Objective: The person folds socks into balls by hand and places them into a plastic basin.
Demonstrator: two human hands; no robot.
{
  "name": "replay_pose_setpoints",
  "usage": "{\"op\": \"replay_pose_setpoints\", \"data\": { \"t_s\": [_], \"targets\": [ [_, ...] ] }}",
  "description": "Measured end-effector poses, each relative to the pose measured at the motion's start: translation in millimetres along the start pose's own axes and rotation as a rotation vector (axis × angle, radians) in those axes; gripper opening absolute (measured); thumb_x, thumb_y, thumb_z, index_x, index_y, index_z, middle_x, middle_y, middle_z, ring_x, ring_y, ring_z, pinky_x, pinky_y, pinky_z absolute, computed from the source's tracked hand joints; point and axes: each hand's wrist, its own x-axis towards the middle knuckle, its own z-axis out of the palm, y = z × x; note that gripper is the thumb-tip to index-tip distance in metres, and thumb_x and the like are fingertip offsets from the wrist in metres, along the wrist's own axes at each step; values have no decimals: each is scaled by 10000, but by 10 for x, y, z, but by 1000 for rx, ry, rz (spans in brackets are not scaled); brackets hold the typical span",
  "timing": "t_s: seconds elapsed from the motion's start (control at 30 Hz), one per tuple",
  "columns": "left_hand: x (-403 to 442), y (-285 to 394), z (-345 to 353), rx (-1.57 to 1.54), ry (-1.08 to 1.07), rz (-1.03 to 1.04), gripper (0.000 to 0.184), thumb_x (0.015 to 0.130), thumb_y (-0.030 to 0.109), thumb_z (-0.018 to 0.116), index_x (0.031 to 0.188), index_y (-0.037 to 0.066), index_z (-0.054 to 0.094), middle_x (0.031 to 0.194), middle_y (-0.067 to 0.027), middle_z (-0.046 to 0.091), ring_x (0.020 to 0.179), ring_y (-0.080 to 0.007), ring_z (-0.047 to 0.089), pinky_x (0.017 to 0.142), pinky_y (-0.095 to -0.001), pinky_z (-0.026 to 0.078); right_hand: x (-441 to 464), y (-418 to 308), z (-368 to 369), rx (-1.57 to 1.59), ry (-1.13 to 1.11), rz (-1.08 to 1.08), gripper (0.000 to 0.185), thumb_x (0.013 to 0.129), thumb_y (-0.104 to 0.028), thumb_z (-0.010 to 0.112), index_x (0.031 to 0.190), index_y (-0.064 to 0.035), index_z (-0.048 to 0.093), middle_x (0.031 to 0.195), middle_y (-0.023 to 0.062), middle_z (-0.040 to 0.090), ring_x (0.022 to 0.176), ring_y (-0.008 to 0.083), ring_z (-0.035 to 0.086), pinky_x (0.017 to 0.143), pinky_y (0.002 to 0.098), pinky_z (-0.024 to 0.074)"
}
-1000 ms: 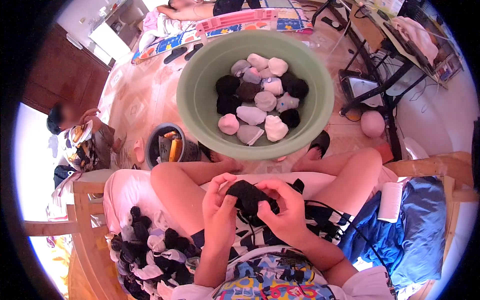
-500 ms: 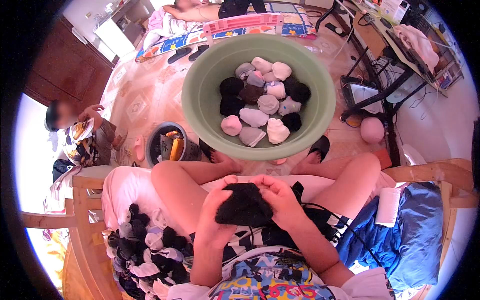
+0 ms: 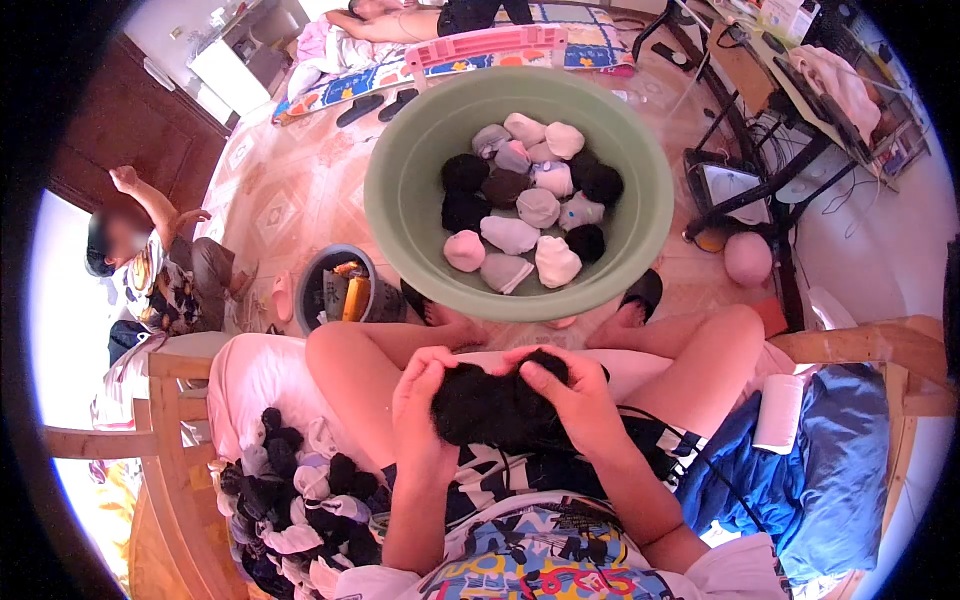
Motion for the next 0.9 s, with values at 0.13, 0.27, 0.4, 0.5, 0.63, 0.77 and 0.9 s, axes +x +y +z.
{"op": "replay_pose_setpoints", "data": {
  "t_s": [0.13, 0.27, 0.4, 0.5, 0.63, 0.77, 0.9],
  "targets": [
    [28, 27, -33, -5, 138, 113, 143, 995, 174, 476, 992, 59, 562, 904, -35, 604, 848, -119, 617, 762, -241, 497, -6, 21, -84, 136, 191, 27, 248, 995, -227, 547, 1105, -17, 618, 1030, 33, 632, 948, 110, 600, 838, 252, 496],
    [58, -23, -116, 65, 266, 239, 125, 994, 155, 498, 1004, 52, 568, 931, -18, 594, 819, -103, 595, 760, -231, 480, 11, 45, -93, 99, 290, -121, 273, 1012, -327, 510, 1069, -94, 640, 923, -36, 620, 701, 2, 488, 524, 160, 334],
    [99, -4, -230, 160, 291, 287, 86, 972, 92, 538, 1024, 37, 580, 972, 0, 581, 770, -84, 556, 760, -206, 451, 23, -10, -70, 250, 321, -210, 330, 1021, -353, 483, 1111, -59, 605, 920, -22, 602, 746, 38, 529, 620, 163, 404],
    [87, 117, -100, 600, 211, 306, 173, 930, 91, 605, 1080, 8, 588, 962, -24, 603, 751, -89, 550, 726, -217, 451, 31, 48, -147, 146, 361, -305, 359, 1034, -357, 441, 1142, -45, 582, 910, 7, 597, 808, 64, 559, 712, 195, 463],
    [160, 38, -194, 1096, -159, 66, 358, 832, 148, 723, 1138, 3, 607, 857, -70, 641, 767, -107, 577, 685, -254, 470, 102, 79, -253, 94, 277, -424, 370, 1039, -339, 403, 1165, -15, 529, 978, 127, 624, 931, 199, 620, 830, 332, 512],
    [319, -230, -514, 806, -64, 8, 206, 882, 118, 674, 1020, -30, 638, 872, -25, 651, 802, -82, 580, 724, -238, 479, 18, 93, -328, 162, 132, -435, 366, 1035, -325, 404, 1153, 8, 497, 918, 218, 649, 912, 316, 657, 884, 418, 511],
    [378, -400, -769, 459, -154, -141, 180, 896, 122, 664, 1003, -22, 650, 997, -16, 639, 914, -73, 560, 806, -239, 463, 41, 107, -248, 174, 219, -398, 410, 1022, -349, 436, 1187, 21, 505, 890, 190, 650, 882, 302, 663, 888, 418, 501]
  ]
}}
